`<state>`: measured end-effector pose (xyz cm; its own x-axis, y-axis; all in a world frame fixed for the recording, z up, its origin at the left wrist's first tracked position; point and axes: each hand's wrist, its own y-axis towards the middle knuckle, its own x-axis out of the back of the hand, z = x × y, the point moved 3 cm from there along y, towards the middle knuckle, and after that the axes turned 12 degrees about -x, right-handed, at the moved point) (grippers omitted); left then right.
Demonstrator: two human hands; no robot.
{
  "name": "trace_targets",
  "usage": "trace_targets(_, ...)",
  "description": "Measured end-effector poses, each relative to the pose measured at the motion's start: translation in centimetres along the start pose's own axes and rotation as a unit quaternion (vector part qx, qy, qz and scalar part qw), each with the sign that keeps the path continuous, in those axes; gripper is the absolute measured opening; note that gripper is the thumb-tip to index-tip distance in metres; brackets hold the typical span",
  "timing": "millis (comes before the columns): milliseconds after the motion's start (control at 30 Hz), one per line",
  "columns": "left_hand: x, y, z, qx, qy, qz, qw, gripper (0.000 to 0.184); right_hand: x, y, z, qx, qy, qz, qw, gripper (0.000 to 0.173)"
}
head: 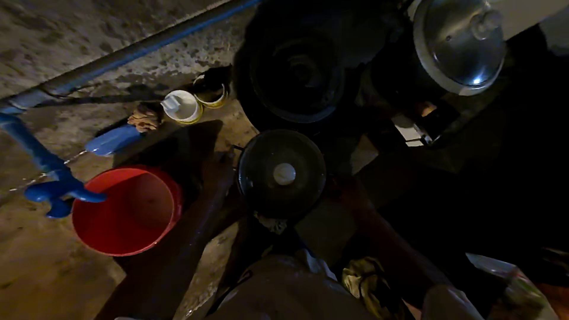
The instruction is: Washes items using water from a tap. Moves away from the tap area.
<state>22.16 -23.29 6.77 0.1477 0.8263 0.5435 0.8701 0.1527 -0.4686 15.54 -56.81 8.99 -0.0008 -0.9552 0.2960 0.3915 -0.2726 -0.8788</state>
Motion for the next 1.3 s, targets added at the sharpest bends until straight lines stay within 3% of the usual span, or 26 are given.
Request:
trace_targets(200,-4.8,-0.4,-2.4,-0.009,-0.012,0.032,0.999,0.036,4.7,1.6,-0.8,-0.005,-0.029,-0.037,0.999,0.033)
trace_targets(400,-9.0,1.2,-0.6,-0.027,0.025,0.042,0.998,0.040,7.3,4.3,-2.1,-0.027,-0.010,-0.053,0.998,0.033)
trace_targets(1033,-11.7,5.7,-5.5,-0.100,0.019,0.067,0.993,0.032,8.5,7.6,-4.3,0.000,0.035,-0.055,0.998,0.029)
trace_targets(1300,-11.8,6.8,-6.1,-0.092,0.042,0.073,0.992,0.032,8.2,7.2,-4.4,-0.043,0.064,-0.069,0.995,0.028)
